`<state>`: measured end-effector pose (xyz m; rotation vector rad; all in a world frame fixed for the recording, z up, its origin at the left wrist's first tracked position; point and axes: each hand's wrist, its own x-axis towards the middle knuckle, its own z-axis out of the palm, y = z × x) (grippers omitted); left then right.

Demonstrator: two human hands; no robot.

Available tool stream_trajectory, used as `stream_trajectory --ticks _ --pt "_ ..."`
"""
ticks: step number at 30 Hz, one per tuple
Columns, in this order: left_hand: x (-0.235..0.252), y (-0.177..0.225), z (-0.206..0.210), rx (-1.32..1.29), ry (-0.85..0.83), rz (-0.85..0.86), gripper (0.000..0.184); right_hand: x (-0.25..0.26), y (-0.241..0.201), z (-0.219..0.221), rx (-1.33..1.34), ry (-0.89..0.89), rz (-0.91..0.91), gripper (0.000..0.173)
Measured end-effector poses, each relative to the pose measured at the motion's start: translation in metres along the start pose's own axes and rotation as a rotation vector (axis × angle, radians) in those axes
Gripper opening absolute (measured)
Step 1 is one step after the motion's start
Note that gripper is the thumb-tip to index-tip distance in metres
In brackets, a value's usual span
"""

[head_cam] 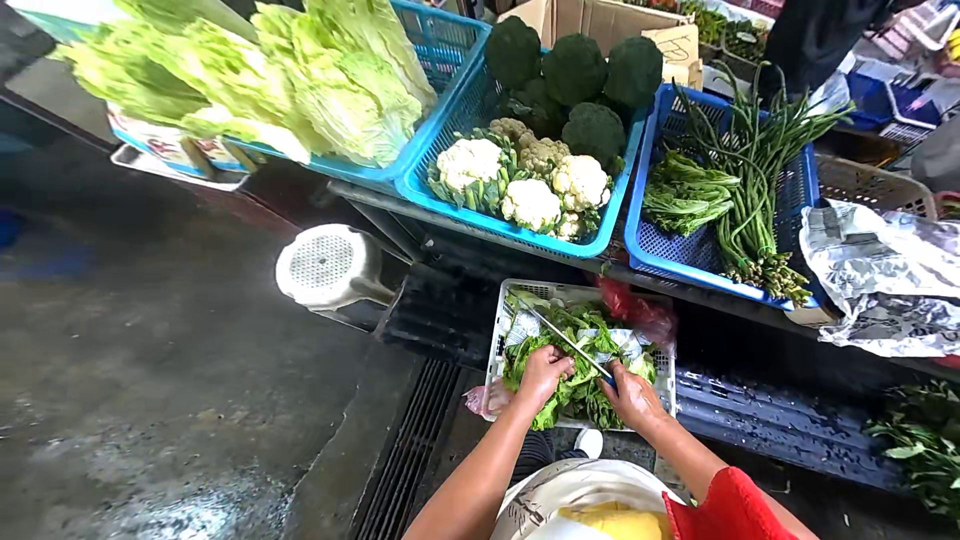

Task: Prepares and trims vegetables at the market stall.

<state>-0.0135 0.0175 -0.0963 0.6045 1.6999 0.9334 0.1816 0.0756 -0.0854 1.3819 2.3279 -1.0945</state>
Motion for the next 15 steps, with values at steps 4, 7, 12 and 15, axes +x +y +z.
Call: stream_trajectory --ticks 4,7,12,15 --pt "-0.001 -0.008 -0.008 -0.064 0.106 0.07 0.015 -0.001 0.033 0.026 -0.033 -0.102 0.106 0.049" --pt "0.005 -0.012 -0.024 -0.009 0.181 0.119 0.017 -0.004 0.063 0.041 -0.021 -0.137 0.251 0.053" --pt "0.001 -0.003 -0.029 -0.06 0.109 0.069 0.022 0.008 0.07 0.03 0.022 0.033 0.243 0.055" --pt "-0.005 0.01 -0.016 -0.186 0.042 0.075 0.019 0.018 0.045 0.002 0.23 0.167 0.039 0.044"
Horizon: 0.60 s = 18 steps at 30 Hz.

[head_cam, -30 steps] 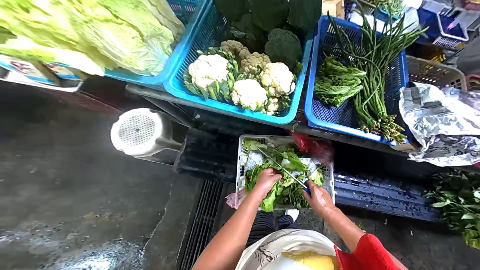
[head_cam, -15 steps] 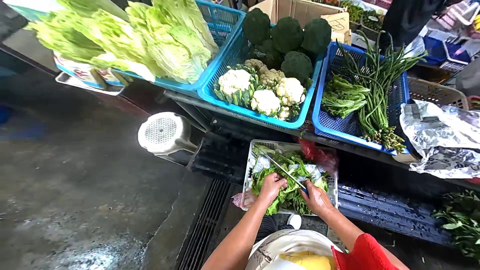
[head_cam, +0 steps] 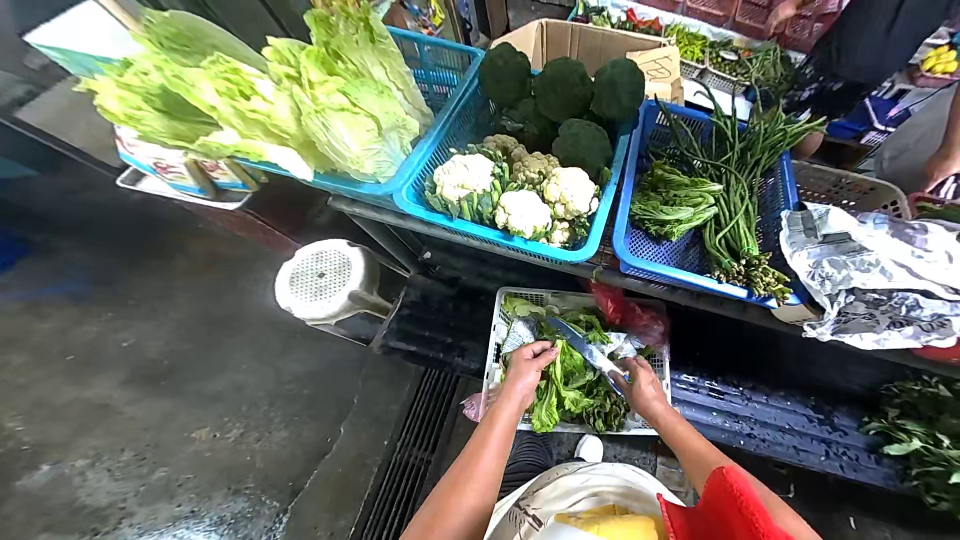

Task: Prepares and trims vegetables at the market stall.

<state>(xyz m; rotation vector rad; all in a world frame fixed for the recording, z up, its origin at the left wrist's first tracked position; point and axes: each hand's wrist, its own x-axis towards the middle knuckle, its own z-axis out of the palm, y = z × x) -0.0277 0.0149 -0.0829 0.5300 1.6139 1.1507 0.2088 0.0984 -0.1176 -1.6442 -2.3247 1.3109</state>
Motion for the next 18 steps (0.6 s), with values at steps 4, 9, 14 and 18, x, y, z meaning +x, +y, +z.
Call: stream_trajectory --ticks 4,9,14,18 --pt "-0.002 0.004 0.015 -0.044 -0.079 0.027 0.012 0.008 -0.061 -0.017 0.488 -0.057 -0.227 0.037" --pt "-0.006 0.014 0.019 -0.127 -0.115 0.041 0.003 0.018 -0.079 -0.023 0.572 -0.134 -0.31 0.017" --pt "-0.003 0.011 0.017 -0.168 -0.106 0.032 0.008 0.023 -0.072 -0.013 0.685 -0.152 -0.231 0.012" --pt "0.002 0.006 0.026 -0.121 -0.009 0.03 0.008 0.023 -0.081 -0.01 0.482 0.017 -0.134 0.018"
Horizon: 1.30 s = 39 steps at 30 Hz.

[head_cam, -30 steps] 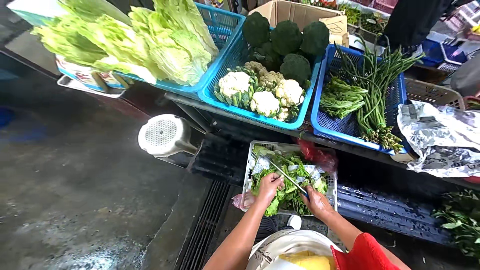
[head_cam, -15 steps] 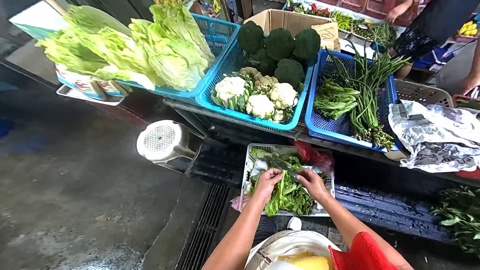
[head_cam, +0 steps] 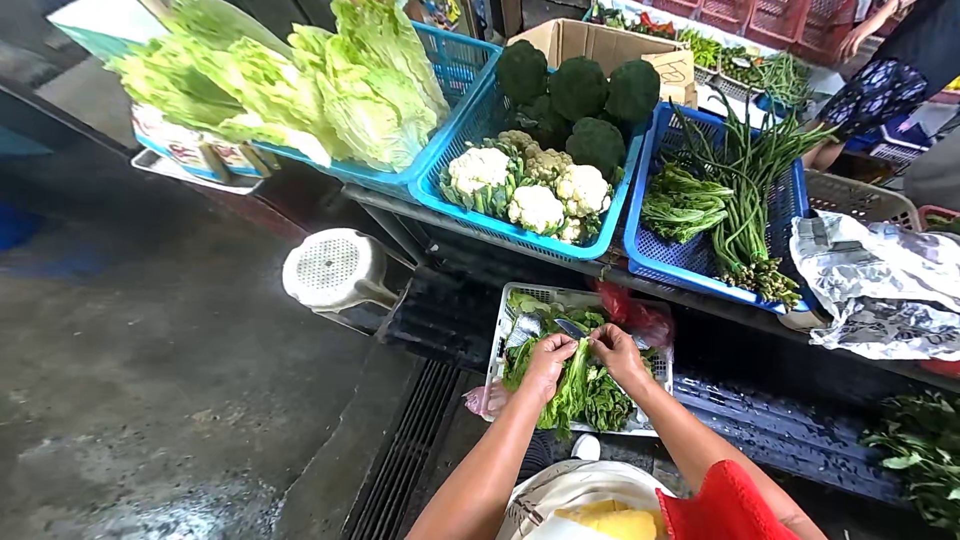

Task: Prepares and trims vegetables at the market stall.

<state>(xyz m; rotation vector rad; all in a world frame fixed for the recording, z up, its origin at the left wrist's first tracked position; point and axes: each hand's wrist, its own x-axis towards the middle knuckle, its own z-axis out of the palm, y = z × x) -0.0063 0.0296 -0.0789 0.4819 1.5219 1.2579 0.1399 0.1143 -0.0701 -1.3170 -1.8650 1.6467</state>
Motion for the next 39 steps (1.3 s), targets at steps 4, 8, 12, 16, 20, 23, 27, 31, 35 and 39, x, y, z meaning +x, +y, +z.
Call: stream_trajectory --ticks 4,8,12,16,20,23,27,31,35,39 --pt "0.004 0.0 0.005 0.154 0.134 0.035 0.011 -0.012 -0.008 0.009 -0.168 0.061 -0.043 0.027" --pt "0.003 0.007 0.01 0.322 0.135 0.071 0.015 -0.008 -0.002 0.015 -0.144 -0.063 0.048 0.04" --pt "-0.002 0.013 0.007 0.542 0.071 0.14 0.019 -0.001 0.003 0.011 0.021 -0.17 0.054 0.027" --pt "-0.005 0.013 0.003 0.652 -0.025 0.176 0.021 0.002 0.002 -0.004 0.069 -0.296 0.112 0.021" --pt "-0.005 0.018 0.001 0.73 -0.123 0.174 0.02 0.01 0.006 -0.01 -0.095 -0.298 0.106 0.021" --pt "-0.002 0.022 -0.006 0.886 -0.226 0.133 0.021 0.008 -0.006 -0.011 -0.534 -0.305 0.066 0.03" --pt "-0.002 0.032 -0.016 1.029 -0.394 0.074 0.021 -0.006 -0.03 -0.006 -0.922 -0.359 -0.048 0.031" --pt "-0.002 0.055 -0.033 1.007 -0.602 0.065 0.019 -0.015 -0.07 -0.021 -0.995 -0.438 -0.007 0.031" --pt "0.0 0.081 -0.072 0.851 -0.484 0.099 0.02 -0.01 -0.11 -0.086 -0.616 -0.2 -0.1 0.028" --pt "0.016 0.081 -0.101 0.835 -0.193 0.018 0.027 0.024 -0.138 -0.159 0.001 0.247 -0.271 0.023"
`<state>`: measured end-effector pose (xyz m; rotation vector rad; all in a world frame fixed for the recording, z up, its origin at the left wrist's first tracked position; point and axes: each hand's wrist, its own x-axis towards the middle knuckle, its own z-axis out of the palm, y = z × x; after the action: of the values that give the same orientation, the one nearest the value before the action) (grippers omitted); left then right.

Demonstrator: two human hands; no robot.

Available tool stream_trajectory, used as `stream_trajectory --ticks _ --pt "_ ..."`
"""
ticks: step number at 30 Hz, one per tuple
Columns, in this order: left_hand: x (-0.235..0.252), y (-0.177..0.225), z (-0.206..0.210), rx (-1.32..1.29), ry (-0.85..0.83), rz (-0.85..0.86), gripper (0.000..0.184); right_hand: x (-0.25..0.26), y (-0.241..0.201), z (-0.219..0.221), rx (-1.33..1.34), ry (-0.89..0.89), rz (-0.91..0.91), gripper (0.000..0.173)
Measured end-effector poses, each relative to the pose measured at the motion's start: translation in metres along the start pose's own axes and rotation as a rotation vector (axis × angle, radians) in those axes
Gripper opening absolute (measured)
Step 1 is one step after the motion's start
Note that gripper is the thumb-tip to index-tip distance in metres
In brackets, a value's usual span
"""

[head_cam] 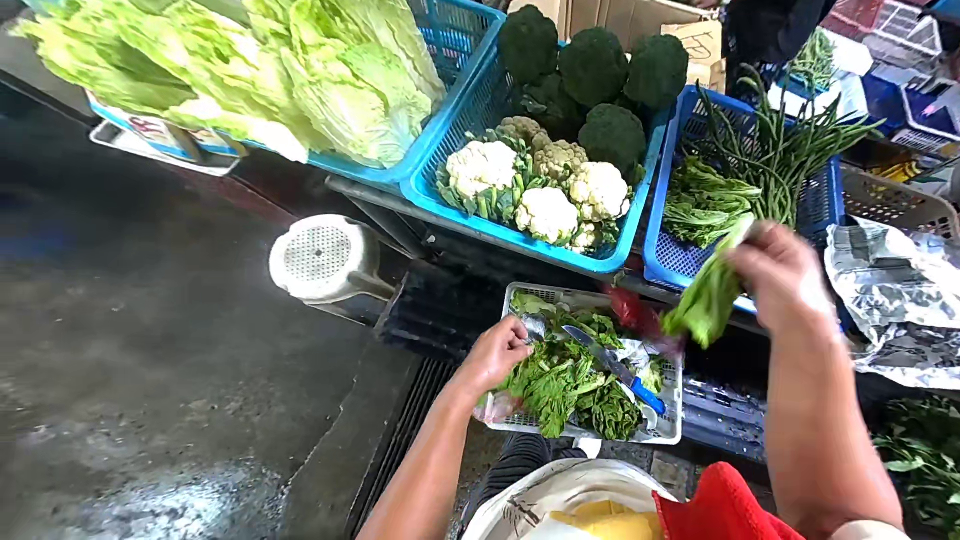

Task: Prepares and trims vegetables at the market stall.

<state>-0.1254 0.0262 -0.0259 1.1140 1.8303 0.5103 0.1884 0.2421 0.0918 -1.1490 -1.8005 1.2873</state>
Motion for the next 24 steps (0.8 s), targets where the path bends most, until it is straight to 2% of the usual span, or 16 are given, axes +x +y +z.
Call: stream_trajectory --ticks 3,5,7,9,11,13,14,15,17,18,19,21,24 --pt "0.015 -0.017 0.005 0.055 0.042 -0.091 0.027 0.06 0.009 -0.028 0.296 0.359 0.059 0.016" --pt "0.028 -0.03 0.018 0.124 0.006 -0.118 0.027 0.081 0.016 -0.038 0.361 0.565 0.167 0.029" --pt "0.041 -0.042 0.035 0.201 -0.015 -0.164 0.03 0.071 0.019 -0.037 0.289 0.613 0.161 0.046" --pt "0.051 -0.053 0.057 0.279 0.023 -0.21 0.036 0.034 0.023 -0.016 0.212 0.483 0.021 0.044" --pt "0.06 -0.062 0.081 0.349 0.073 -0.175 0.039 -0.013 0.041 0.015 0.166 0.179 -0.031 0.027" --pt "0.063 -0.063 0.105 0.379 0.025 -0.138 0.034 -0.047 0.077 0.045 0.099 -0.198 0.154 0.022" --pt "0.063 -0.06 0.115 0.392 -0.067 -0.169 0.036 -0.057 0.101 0.059 -0.016 -0.336 0.288 0.024" --pt "0.061 -0.056 0.126 0.414 -0.176 -0.231 0.046 -0.064 0.13 0.072 -0.202 -0.415 0.413 0.026" --pt "0.057 -0.058 0.15 0.492 -0.347 -0.356 0.08 -0.076 0.193 0.091 -0.581 -0.512 0.616 0.035" --pt "0.054 -0.062 0.16 0.519 -0.393 -0.406 0.093 -0.083 0.22 0.096 -0.671 -0.535 0.7 0.043" --pt "0.051 -0.068 0.168 0.531 -0.408 -0.444 0.098 -0.09 0.243 0.101 -0.715 -0.533 0.763 0.053" --pt "0.047 -0.079 0.176 0.525 -0.398 -0.495 0.095 -0.105 0.276 0.109 -0.749 -0.528 0.831 0.067" --pt "0.043 -0.081 0.159 0.355 -0.362 -0.532 0.087 -0.122 0.296 0.116 -0.768 -0.56 0.851 0.071"
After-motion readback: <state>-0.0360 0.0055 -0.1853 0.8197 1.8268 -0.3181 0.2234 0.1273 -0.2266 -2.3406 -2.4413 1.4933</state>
